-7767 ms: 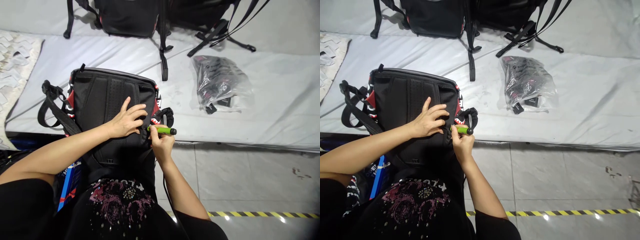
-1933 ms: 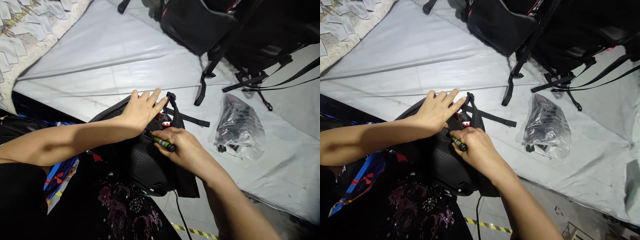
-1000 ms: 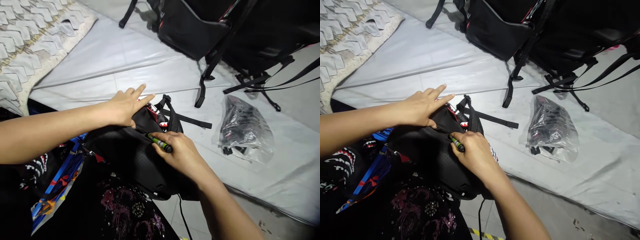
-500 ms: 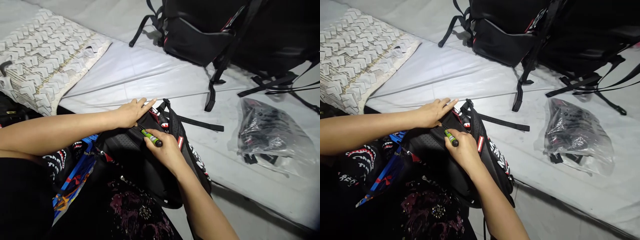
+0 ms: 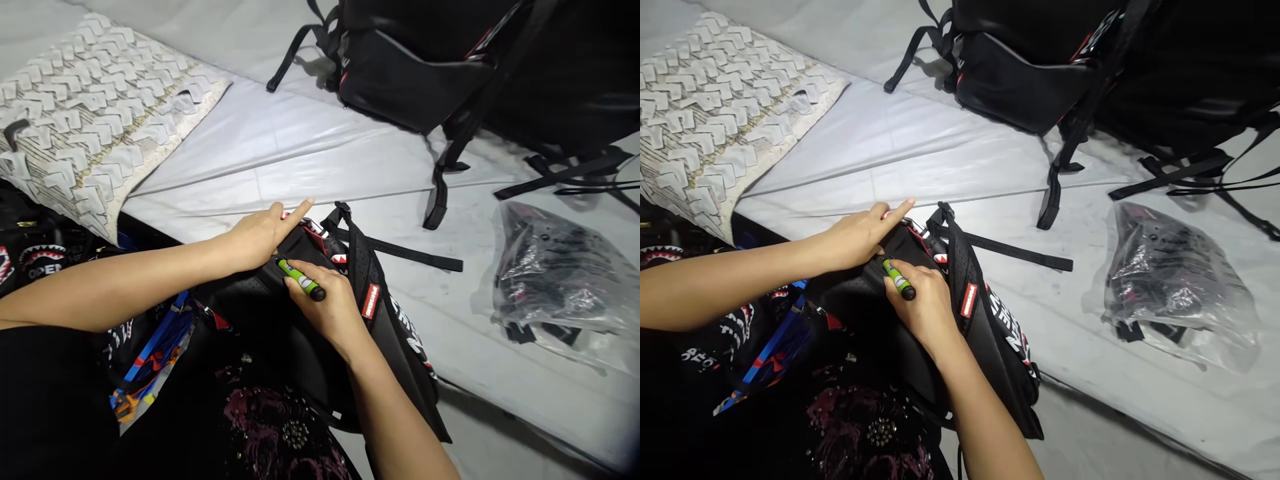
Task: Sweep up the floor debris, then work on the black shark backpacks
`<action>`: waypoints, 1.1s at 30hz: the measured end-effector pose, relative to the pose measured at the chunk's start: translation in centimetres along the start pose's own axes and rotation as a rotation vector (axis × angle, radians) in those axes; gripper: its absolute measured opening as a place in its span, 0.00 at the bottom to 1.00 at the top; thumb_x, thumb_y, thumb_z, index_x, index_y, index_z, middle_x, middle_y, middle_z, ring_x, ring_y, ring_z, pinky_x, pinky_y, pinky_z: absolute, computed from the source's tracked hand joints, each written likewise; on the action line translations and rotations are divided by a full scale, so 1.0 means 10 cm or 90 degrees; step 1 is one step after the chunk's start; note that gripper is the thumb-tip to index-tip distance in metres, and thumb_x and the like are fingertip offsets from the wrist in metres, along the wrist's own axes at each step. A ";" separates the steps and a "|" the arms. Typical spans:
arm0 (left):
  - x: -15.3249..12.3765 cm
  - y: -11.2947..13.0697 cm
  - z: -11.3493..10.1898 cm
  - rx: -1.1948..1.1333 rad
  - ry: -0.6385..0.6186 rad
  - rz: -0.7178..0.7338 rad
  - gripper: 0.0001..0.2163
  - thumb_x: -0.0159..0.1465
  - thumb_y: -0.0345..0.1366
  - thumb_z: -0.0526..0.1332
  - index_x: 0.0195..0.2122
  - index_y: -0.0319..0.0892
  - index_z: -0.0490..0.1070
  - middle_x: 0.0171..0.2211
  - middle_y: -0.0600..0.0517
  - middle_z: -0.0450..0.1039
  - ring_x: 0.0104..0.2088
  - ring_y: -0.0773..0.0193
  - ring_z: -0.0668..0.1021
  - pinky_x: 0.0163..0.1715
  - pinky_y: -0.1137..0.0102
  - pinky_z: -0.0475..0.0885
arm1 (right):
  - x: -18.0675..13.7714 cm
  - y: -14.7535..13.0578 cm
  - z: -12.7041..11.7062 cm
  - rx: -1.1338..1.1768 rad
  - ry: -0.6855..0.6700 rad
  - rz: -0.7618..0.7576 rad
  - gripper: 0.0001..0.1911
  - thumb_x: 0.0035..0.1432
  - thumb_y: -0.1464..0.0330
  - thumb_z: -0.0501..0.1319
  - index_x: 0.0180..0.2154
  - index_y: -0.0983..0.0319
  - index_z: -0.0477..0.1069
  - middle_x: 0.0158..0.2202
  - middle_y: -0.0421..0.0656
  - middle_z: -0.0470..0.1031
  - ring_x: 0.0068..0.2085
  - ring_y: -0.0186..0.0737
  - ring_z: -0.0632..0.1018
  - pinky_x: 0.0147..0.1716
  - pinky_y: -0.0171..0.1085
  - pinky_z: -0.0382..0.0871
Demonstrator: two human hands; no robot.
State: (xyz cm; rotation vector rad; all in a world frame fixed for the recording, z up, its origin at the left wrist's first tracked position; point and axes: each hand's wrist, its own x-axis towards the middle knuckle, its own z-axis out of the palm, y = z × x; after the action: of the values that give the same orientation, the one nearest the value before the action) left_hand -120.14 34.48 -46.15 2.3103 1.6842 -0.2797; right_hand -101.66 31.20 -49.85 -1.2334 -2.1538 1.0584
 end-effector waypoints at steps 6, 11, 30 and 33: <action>0.03 -0.11 0.04 -0.012 0.034 0.054 0.41 0.63 0.26 0.53 0.73 0.48 0.30 0.54 0.39 0.65 0.37 0.59 0.76 0.36 0.68 0.70 | 0.03 -0.09 0.04 -0.107 0.010 -0.009 0.13 0.63 0.68 0.61 0.48 0.61 0.78 0.40 0.46 0.83 0.39 0.48 0.82 0.43 0.46 0.73; 0.04 -0.13 0.05 -0.032 0.028 0.054 0.42 0.62 0.25 0.52 0.73 0.47 0.30 0.53 0.39 0.66 0.37 0.60 0.75 0.36 0.68 0.70 | 0.01 -0.12 0.05 -0.089 0.024 -0.007 0.13 0.63 0.67 0.60 0.47 0.59 0.78 0.42 0.45 0.83 0.40 0.47 0.82 0.43 0.44 0.74; 0.03 -0.16 0.07 -0.057 0.032 0.066 0.40 0.63 0.25 0.51 0.73 0.47 0.33 0.55 0.39 0.64 0.38 0.60 0.75 0.36 0.68 0.69 | -0.09 -0.11 -0.13 0.057 -0.021 0.062 0.11 0.61 0.67 0.63 0.46 0.56 0.75 0.45 0.40 0.82 0.43 0.43 0.81 0.47 0.42 0.72; 0.04 -0.15 0.07 -0.061 0.029 0.070 0.38 0.64 0.25 0.50 0.73 0.47 0.33 0.54 0.39 0.63 0.37 0.61 0.74 0.36 0.68 0.68 | -0.06 -0.11 -0.10 0.039 -0.011 0.045 0.11 0.62 0.67 0.62 0.47 0.57 0.77 0.45 0.40 0.82 0.42 0.42 0.81 0.47 0.43 0.71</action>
State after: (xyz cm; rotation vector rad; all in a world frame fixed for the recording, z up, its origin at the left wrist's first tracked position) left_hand -121.48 35.04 -47.05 2.3453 1.5485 -0.1220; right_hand -101.26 30.69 -48.38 -1.2849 -2.0880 1.1604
